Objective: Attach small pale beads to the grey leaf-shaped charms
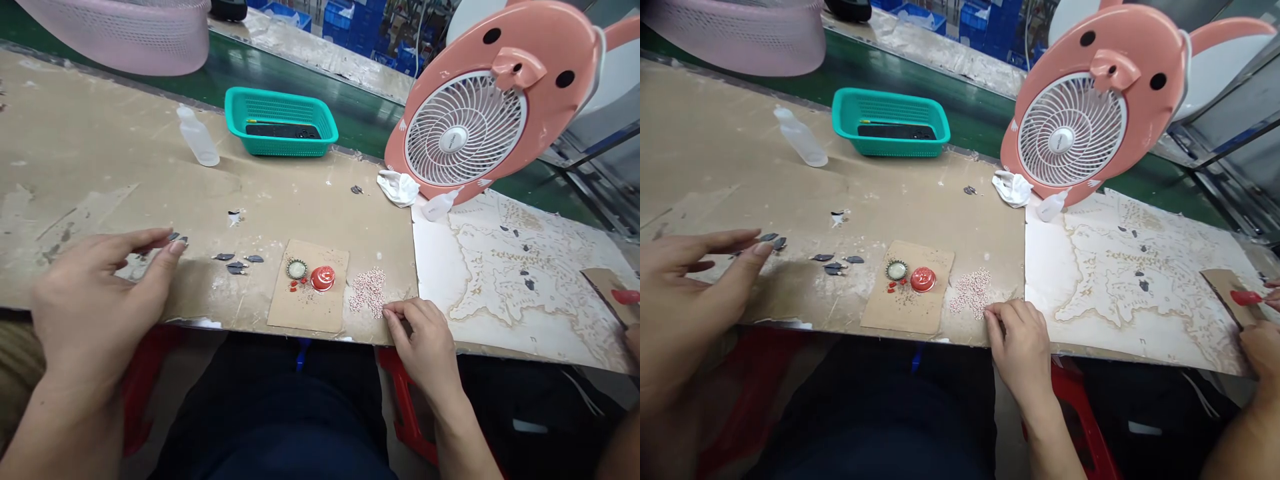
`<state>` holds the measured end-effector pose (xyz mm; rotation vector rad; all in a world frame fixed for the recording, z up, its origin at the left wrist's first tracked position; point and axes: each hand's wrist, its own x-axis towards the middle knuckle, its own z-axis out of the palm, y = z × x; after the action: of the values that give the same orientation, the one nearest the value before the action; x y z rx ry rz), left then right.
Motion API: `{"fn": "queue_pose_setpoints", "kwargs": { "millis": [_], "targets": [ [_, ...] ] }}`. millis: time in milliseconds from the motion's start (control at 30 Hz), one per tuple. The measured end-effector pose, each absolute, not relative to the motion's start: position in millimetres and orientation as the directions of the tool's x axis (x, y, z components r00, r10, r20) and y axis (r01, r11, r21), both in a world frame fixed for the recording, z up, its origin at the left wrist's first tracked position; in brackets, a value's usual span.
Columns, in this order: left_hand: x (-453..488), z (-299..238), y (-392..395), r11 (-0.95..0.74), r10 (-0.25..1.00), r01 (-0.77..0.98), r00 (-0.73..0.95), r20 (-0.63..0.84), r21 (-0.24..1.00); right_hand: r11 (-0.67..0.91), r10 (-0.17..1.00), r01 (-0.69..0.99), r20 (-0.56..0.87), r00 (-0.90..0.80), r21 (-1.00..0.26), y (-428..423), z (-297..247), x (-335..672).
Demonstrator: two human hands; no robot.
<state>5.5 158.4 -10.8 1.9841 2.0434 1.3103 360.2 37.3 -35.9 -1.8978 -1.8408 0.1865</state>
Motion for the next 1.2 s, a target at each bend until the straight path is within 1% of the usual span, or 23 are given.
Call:
{"fn": "queue_pose_setpoints", "kwargs": {
  "millis": [133, 200, 300, 433, 500, 633, 733, 933, 1033, 1100, 1133, 1167, 1200],
  "targets": [
    [33.9, -0.1, 146.9, -0.292, 0.853, 0.768, -0.061, 0.519, 0.57, 0.021, 0.966, 0.916, 0.245, 0.085, -0.401, 36.1, -36.6, 359.0],
    [45.9, 3.3, 138.7, -0.364, 0.84, 0.729, -0.011, 0.542, 0.58, 0.03, 0.967, 0.916, 0.244, 0.075, -0.4, 35.9, -35.8, 359.1],
    [54.0, 4.5, 132.6, -0.396, 0.841, 0.702, 0.018, 0.541, 0.592, 0.051, 0.97, 0.914, 0.237, 0.05, -0.402, 36.8, -34.6, 358.7],
    [52.7, 2.8, 134.5, -0.452, 0.841, 0.713, 0.141, 0.522, 0.536, 0.059, 0.968, 0.917, 0.246, 0.044, -0.395, 38.6, -34.7, 357.6],
    [52.4, 2.6, 134.4, -0.467, 0.836, 0.701, 0.15, 0.528, 0.539, 0.053, 0.962, 0.918, 0.268, 0.06, -0.394, 38.6, -35.7, 357.4],
    [56.8, 4.4, 127.6, -0.466, 0.832, 0.654, 0.095, 0.547, 0.596, 0.036, 0.945, 0.907, 0.309, 0.106, -0.421, 38.0, -37.9, 357.1],
    [62.6, 6.2, 121.3, -0.485, 0.834, 0.618, 0.115, 0.54, 0.619, 0.015, 0.937, 0.899, 0.319, 0.14, -0.437, 37.9, -38.9, 356.4],
    [71.8, 6.4, 117.3, -0.526, 0.828, 0.562, 0.164, 0.537, 0.639, -0.038, 0.923, 0.904, 0.333, 0.196, -0.425, 38.9, -40.2, 356.6],
    [73.6, 8.4, 115.8, -0.518, 0.833, 0.55, 0.151, 0.532, 0.655, -0.052, 0.909, 0.877, 0.342, 0.239, -0.477, 38.5, -37.2, 353.2],
    [76.5, 12.1, 111.6, -0.509, 0.846, 0.51, 0.146, 0.513, 0.694, -0.045, 0.899, 0.846, 0.347, 0.265, -0.531, 36.7, -30.7, 344.8],
    [79.1, 14.4, 108.3, -0.489, 0.865, 0.465, 0.147, 0.48, 0.738, -0.034, 0.895, 0.821, 0.347, 0.279, -0.57, 35.1, -25.9, 338.3],
    [82.8, 16.9, 104.1, -0.445, 0.895, 0.391, 0.162, 0.415, 0.806, -0.018, 0.893, 0.783, 0.342, 0.292, -0.622, 33.0, -20.5, 330.5],
    [87.5, 19.2, 99.5, -0.36, 0.929, 0.291, 0.204, 0.31, 0.887, 0.006, 0.892, 0.733, 0.335, 0.303, -0.68, 30.5, -14.7, 321.7]
  ]
}}
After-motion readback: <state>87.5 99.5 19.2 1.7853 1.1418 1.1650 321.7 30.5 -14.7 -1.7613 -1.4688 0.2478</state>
